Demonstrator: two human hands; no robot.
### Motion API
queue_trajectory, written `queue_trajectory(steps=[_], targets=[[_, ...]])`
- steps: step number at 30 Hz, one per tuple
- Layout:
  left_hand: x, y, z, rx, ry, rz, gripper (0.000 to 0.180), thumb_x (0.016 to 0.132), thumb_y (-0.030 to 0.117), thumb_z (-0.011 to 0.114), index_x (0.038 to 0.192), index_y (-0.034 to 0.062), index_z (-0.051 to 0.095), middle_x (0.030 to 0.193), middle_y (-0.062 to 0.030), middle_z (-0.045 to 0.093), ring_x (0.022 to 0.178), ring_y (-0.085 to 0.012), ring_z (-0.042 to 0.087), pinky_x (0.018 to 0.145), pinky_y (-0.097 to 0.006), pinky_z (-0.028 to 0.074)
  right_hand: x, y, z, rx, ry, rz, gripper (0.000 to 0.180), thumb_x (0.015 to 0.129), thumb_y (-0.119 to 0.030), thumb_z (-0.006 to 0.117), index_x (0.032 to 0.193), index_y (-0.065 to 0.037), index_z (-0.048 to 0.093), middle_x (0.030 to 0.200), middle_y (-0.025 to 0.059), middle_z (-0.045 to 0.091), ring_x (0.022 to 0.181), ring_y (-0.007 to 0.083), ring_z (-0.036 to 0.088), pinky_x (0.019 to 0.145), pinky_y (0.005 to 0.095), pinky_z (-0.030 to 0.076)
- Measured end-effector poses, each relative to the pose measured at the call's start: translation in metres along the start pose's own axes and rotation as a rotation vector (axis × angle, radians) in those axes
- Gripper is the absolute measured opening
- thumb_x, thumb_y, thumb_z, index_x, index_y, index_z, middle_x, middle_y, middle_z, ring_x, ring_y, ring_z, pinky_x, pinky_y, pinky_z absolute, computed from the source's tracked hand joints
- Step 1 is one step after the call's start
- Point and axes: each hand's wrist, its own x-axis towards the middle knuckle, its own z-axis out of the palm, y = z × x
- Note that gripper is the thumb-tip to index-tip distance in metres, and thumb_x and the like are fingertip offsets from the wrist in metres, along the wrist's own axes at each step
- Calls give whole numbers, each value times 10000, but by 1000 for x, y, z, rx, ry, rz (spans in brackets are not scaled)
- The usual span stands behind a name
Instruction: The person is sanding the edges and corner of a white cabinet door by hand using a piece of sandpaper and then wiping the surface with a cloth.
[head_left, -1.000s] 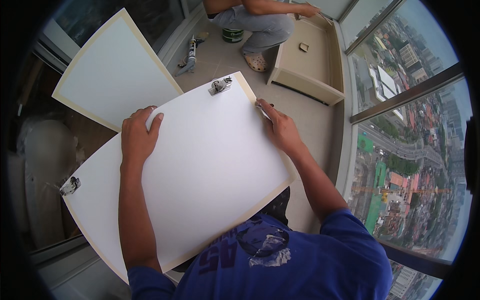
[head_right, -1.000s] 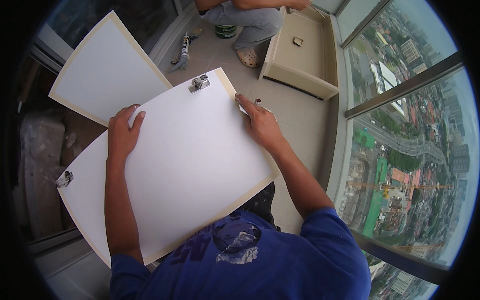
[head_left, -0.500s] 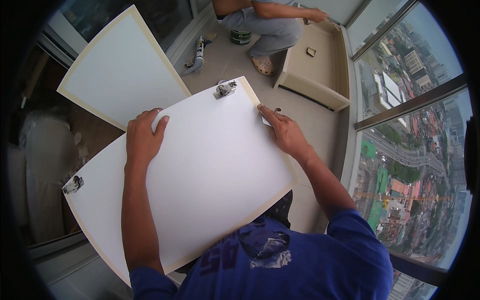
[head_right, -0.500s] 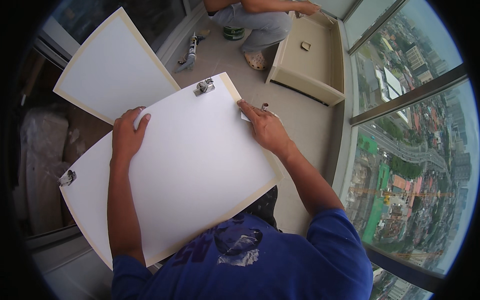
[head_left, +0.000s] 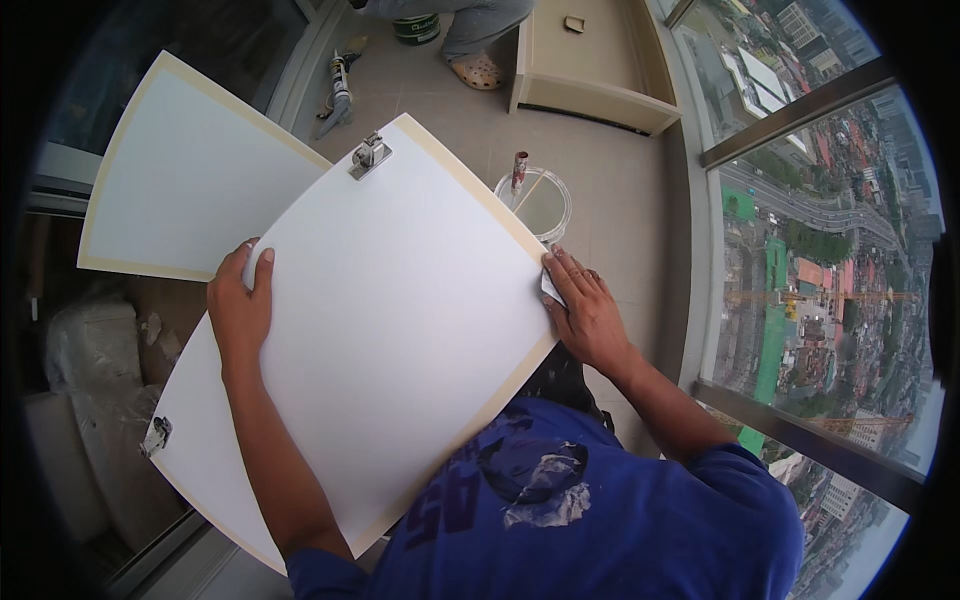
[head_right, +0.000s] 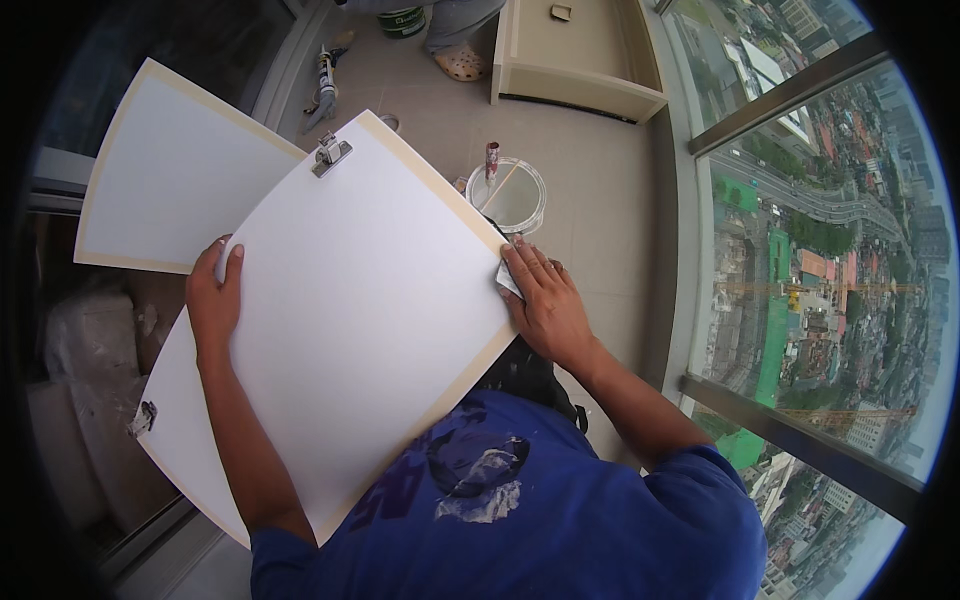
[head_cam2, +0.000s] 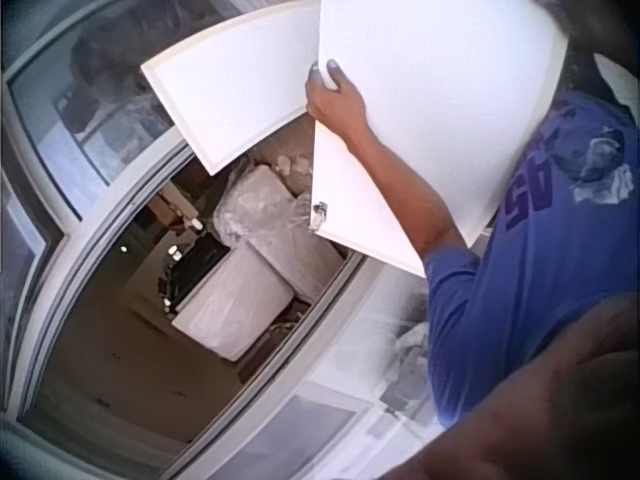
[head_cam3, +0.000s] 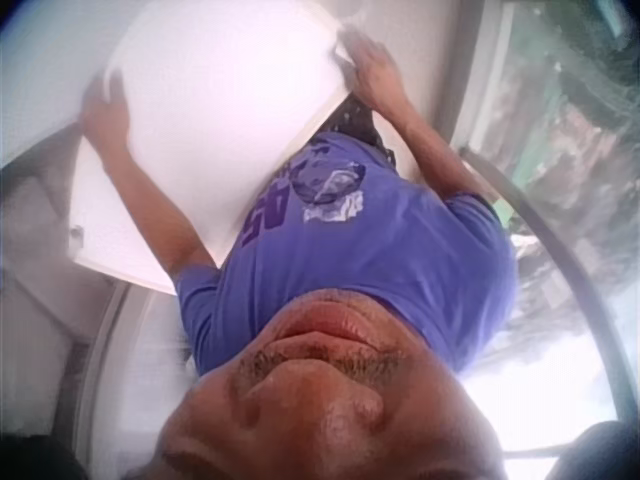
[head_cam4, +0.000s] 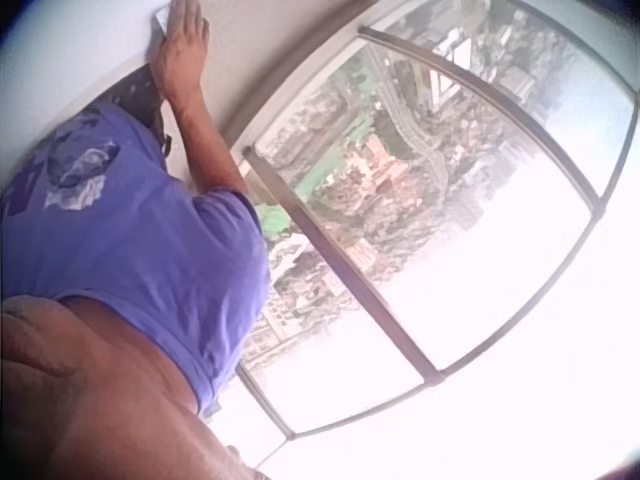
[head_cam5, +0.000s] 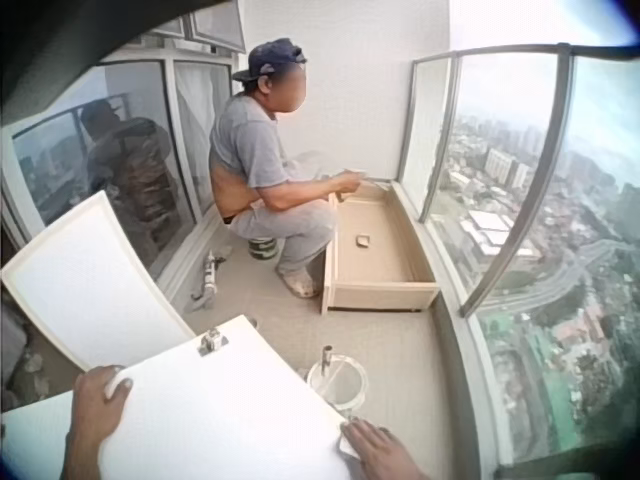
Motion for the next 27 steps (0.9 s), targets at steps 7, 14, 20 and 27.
queue_trajectory(steps=[7,14,20,27], targets=[[-2,-2,1,-35,5,-23,420,1045,321,677,1299,-10,724,1149,-173,764,741,-257,656,704,-372,524,97,-14,22,-16,61,-109,561,1109,-312,510,1587,-29,433,1643,220,449,1484,416,477,1209,580,382],[-1,-5,0,-38,18,22,410,1035,312,686,1282,-13,732,1110,-175,765,695,-254,636,698,-378,519,238,-49,50,34,90,-129,626,1138,-448,387,1609,-36,402,1674,209,407,1505,398,458,1221,630,351],[-3,0,1,-16,26,2,431,1037,331,688,1301,-6,728,1169,-182,766,752,-254,653,731,-373,523,278,-58,53,71,97,-136,581,1152,-416,357,1620,-77,407,1683,176,406,1541,338,419,1224,609,348],[-4,-4,3,-49,-40,-71,482,1057,370,678,1345,-15,704,1284,-200,740,1134,-280,704,971,-373,534,144,-4,32,-1,-37,-201,569,1156,-387,368,1654,-113,341,1709,151,365,1574,353,357,1244,660,300]])
